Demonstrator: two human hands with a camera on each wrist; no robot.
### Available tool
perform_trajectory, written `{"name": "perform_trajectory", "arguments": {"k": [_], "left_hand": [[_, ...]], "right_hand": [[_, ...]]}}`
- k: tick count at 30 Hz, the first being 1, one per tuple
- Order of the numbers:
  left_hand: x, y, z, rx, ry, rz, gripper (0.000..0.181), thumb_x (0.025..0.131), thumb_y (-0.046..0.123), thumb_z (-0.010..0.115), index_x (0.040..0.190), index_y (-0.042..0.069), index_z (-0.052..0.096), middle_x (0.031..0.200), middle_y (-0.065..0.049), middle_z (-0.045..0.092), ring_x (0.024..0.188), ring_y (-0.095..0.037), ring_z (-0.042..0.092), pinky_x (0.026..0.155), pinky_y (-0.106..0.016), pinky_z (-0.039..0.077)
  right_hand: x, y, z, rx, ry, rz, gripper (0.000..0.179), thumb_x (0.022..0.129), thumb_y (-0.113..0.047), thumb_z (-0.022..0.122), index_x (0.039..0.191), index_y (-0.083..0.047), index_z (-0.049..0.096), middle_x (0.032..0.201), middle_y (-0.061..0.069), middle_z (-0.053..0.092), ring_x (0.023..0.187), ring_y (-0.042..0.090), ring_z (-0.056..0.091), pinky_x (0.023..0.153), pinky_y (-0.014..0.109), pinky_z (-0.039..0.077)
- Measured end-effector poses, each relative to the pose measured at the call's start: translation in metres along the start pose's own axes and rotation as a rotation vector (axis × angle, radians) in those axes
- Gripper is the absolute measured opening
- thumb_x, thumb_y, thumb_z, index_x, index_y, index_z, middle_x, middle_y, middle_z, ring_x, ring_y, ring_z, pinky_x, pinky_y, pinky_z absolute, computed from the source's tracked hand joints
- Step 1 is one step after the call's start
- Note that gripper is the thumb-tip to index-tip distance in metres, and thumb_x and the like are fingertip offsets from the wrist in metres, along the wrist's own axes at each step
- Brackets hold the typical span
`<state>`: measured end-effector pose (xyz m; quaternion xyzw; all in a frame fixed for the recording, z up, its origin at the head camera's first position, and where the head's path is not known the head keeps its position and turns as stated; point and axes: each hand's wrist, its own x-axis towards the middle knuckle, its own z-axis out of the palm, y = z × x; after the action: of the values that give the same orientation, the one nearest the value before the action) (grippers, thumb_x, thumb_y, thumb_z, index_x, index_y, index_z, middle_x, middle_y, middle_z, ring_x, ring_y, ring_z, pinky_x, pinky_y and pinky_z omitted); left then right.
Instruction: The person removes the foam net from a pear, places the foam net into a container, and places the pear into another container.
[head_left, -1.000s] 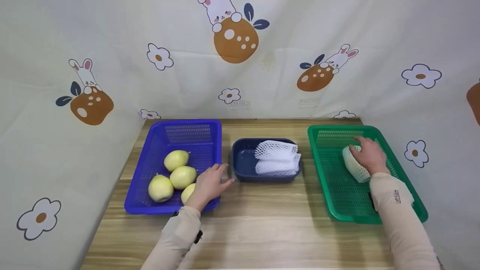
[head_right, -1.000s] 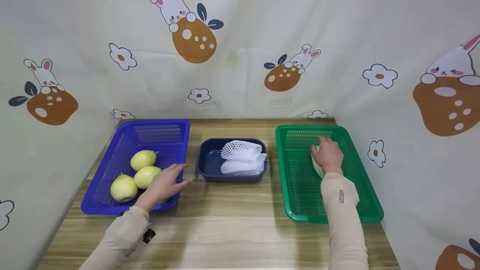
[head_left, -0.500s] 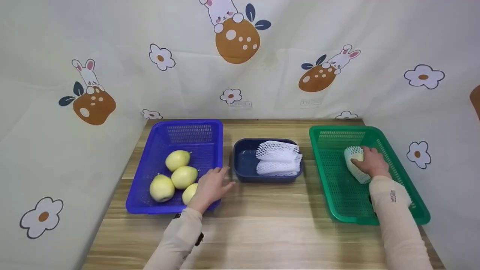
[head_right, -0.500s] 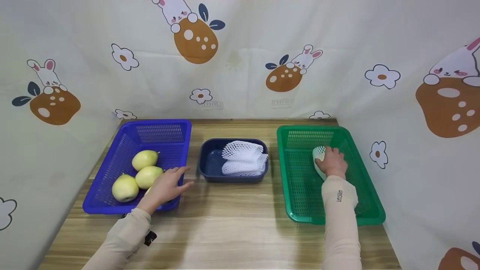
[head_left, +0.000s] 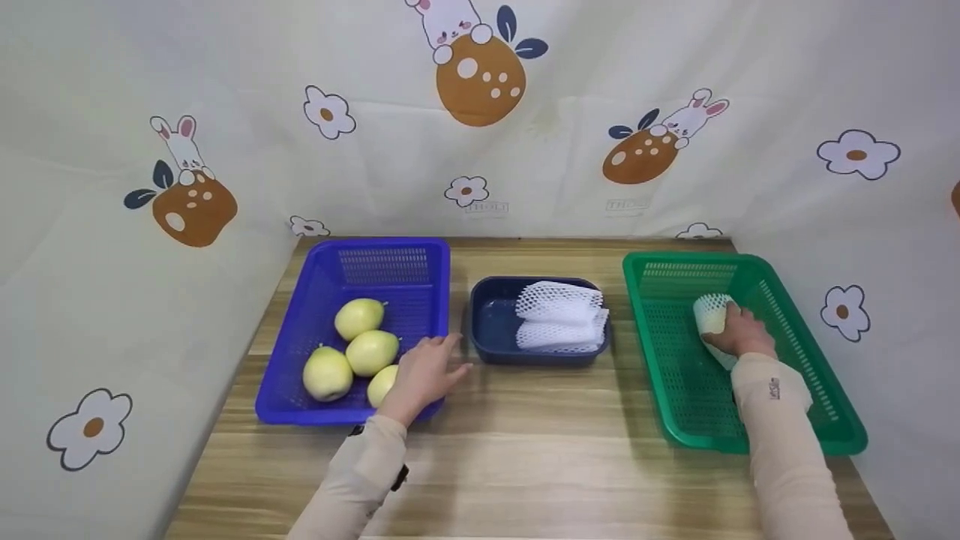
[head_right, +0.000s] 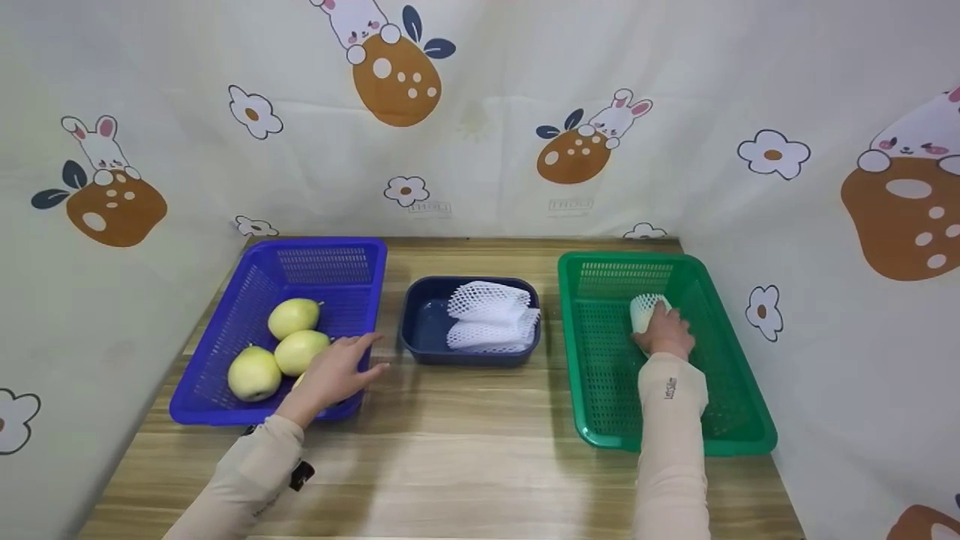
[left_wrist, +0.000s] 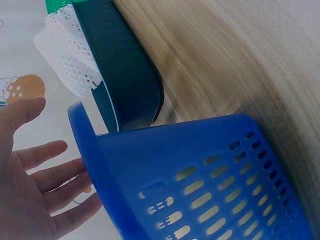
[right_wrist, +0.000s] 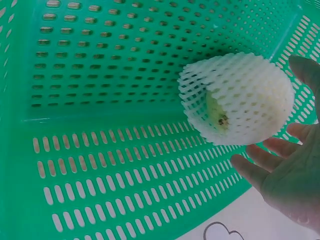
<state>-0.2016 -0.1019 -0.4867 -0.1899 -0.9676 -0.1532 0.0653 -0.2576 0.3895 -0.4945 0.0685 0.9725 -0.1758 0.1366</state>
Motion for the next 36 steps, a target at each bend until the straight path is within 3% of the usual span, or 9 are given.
{"name": "perform_trajectory", "arguments": {"k": [10,15,22,30,36], "left_hand": [[0.0,0.0,0.001,0.008,0.022,0.01,0.045,0.077,0.036,0.063,0.111,0.008,0.054,0.092,-0.012,0.061,0.081,-0.031,0.056,0.062,-0.043,0.046],[0.001,0.0,0.002,0.014,0.034,0.017,0.045,0.077,0.036,0.063,0.11,0.006,0.055,0.09,-0.012,0.061,0.079,-0.031,0.056,0.061,-0.043,0.046],[0.0,0.0,0.002,0.015,0.029,0.024,0.045,0.077,0.035,0.063,0.11,0.006,0.054,0.091,-0.013,0.061,0.08,-0.032,0.056,0.062,-0.044,0.046],[-0.001,0.002,-0.001,0.015,0.001,0.019,0.046,0.078,0.035,0.063,0.112,0.005,0.054,0.096,-0.014,0.061,0.084,-0.033,0.055,0.066,-0.044,0.045],[-0.001,0.002,-0.001,0.013,-0.002,0.012,0.046,0.078,0.034,0.063,0.112,0.005,0.054,0.097,-0.015,0.061,0.084,-0.033,0.055,0.066,-0.044,0.045]], "right_hand": [[0.001,0.003,0.004,0.004,0.092,-0.018,0.069,0.081,-0.026,0.059,0.119,0.021,0.028,0.105,0.039,0.025,0.095,0.055,0.032,0.073,0.062,0.034],[0.003,0.0,0.009,0.075,0.076,-0.019,0.072,0.079,-0.022,0.063,0.119,0.019,0.019,0.108,0.039,0.024,0.092,0.053,0.038,0.076,0.059,0.036],[0.002,-0.001,0.014,0.078,-0.043,0.045,0.094,0.078,-0.027,0.064,0.131,0.015,-0.001,0.116,0.045,0.018,0.103,0.06,0.024,0.084,0.065,0.024],[0.0,-0.003,0.017,0.127,-0.063,0.078,0.089,0.077,-0.022,0.066,0.129,0.014,0.004,0.11,0.041,0.022,0.098,0.056,0.033,0.081,0.064,0.029],[0.003,-0.003,0.019,0.068,-0.027,0.046,0.083,0.077,-0.02,0.065,0.126,0.016,0.008,0.106,0.041,0.024,0.095,0.057,0.035,0.078,0.063,0.031]]}}
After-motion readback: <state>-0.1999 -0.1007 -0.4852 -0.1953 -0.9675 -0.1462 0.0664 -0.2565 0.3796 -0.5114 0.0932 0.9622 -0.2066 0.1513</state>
